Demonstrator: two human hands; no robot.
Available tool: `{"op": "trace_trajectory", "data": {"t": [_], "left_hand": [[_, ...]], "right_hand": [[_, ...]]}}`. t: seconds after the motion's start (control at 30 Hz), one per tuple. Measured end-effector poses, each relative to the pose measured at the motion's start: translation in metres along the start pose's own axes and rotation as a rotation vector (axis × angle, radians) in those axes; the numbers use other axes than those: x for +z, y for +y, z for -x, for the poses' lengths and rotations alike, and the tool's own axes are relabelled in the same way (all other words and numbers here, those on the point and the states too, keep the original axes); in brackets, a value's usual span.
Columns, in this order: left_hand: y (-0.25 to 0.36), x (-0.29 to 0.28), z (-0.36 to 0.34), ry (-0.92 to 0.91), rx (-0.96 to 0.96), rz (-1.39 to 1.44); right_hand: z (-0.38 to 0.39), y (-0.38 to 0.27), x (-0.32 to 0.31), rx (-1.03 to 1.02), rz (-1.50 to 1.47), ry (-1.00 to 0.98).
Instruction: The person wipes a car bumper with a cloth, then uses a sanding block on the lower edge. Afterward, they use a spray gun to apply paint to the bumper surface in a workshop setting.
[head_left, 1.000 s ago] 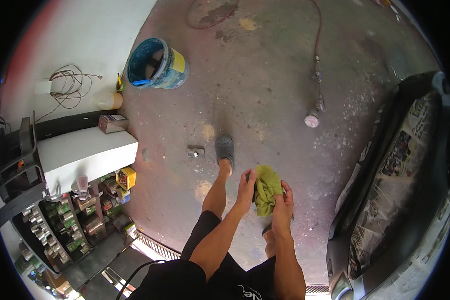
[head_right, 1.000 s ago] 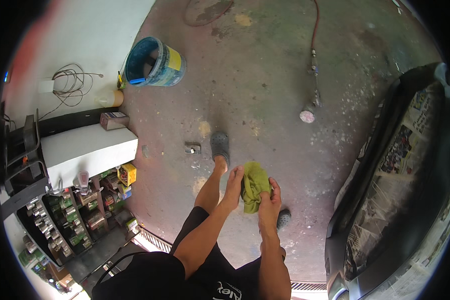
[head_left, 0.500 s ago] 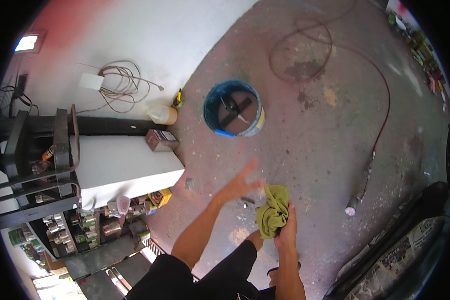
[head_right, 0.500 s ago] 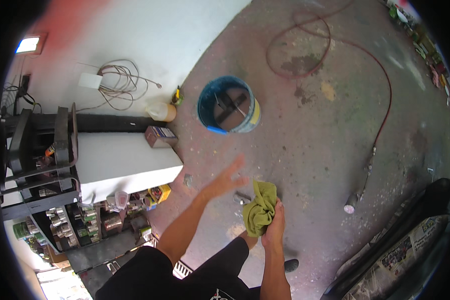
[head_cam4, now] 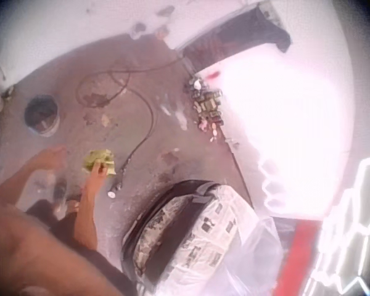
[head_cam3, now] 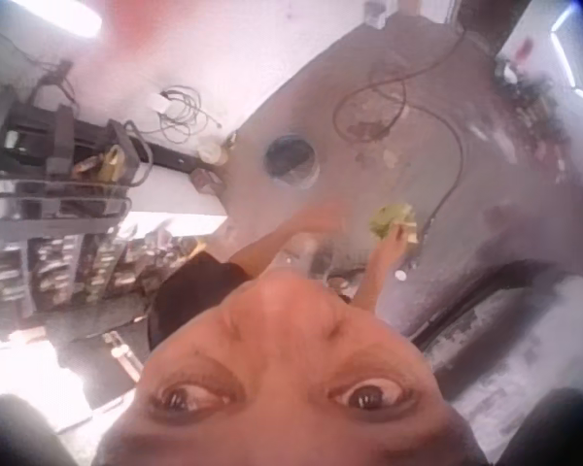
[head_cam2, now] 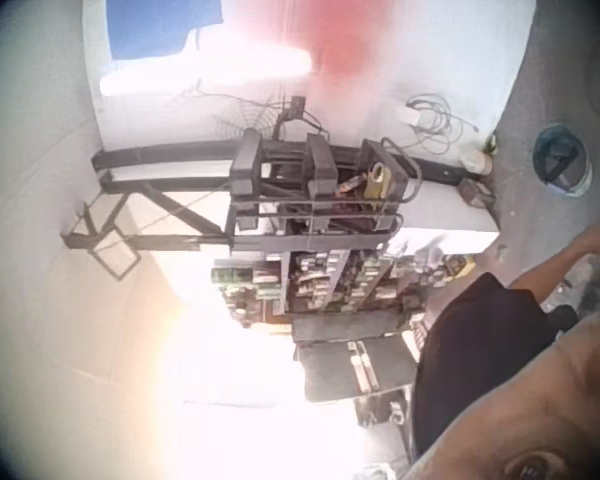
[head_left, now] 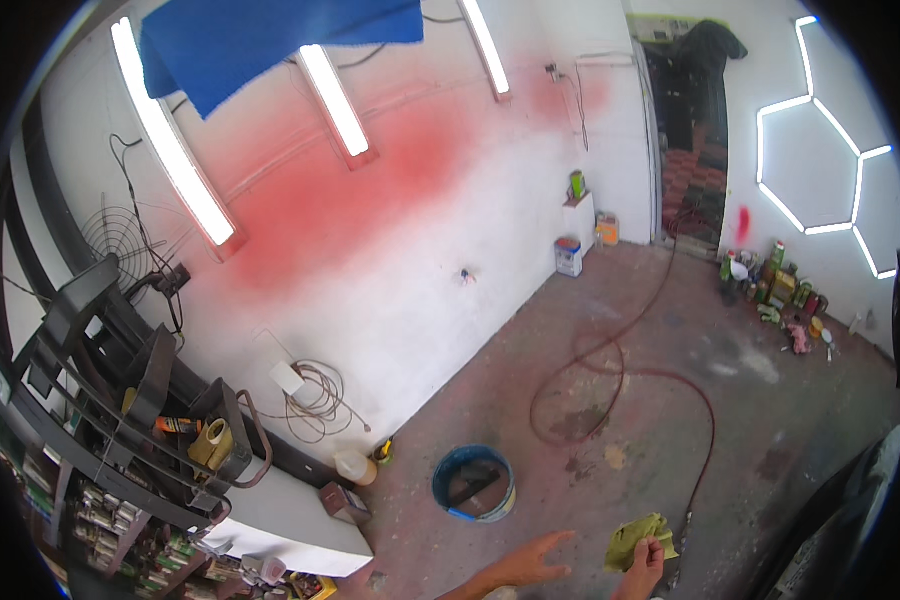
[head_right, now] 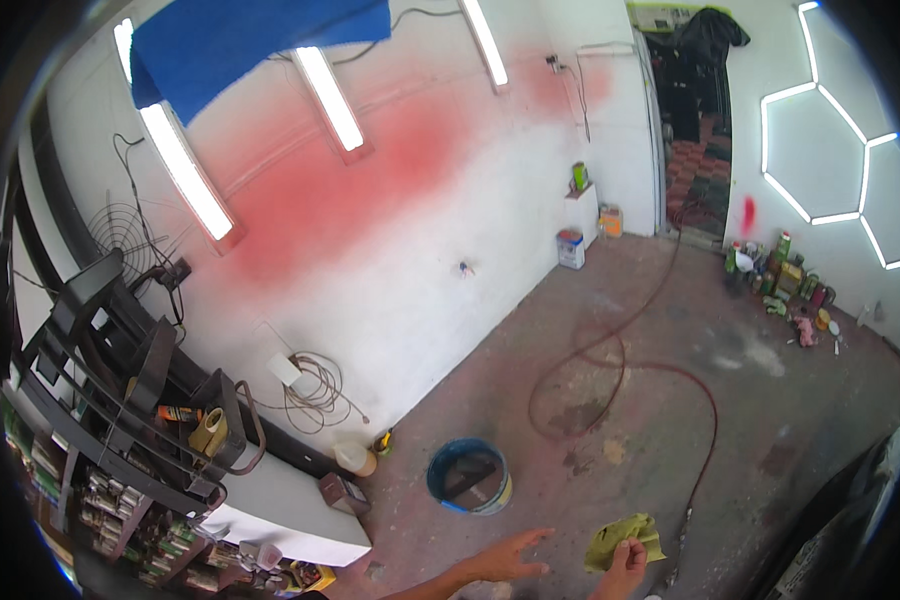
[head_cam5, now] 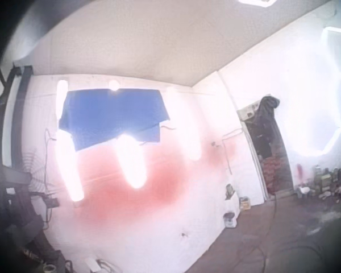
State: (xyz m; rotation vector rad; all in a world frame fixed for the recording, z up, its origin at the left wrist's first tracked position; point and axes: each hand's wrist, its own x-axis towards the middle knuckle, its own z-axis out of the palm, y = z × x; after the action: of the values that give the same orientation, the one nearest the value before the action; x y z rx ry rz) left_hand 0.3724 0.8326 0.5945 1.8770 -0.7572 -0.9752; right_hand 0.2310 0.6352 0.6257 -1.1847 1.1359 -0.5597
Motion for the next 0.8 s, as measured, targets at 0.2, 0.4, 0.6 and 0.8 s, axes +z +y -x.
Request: {"op": "trace_trajectory", "data": {"t": [0.2,0.4,0.6,0.8], "left_hand": [[0.172,0.031,-0.034,0.088,0.483,-0.2],[0.207,0.052,-0.053,0.173,0.756,-0.155],[0.342,-0.064,0.1,-0.128,0.348,-0.139],[0.48,-0.156,0.228,-0.09,0.84,-1.124]], "right_hand": [[0.054,-0.118,-0.06,-0.961,0.843,0.152],[0.12,-0.218,-0.096,-1.123,0.675,-0.099],[0.143,-0.266,-0.102,-0.896,0.447,-0.031],[0.094,-0.178,-0.065,-0.735,0.286,-0.096]]}}
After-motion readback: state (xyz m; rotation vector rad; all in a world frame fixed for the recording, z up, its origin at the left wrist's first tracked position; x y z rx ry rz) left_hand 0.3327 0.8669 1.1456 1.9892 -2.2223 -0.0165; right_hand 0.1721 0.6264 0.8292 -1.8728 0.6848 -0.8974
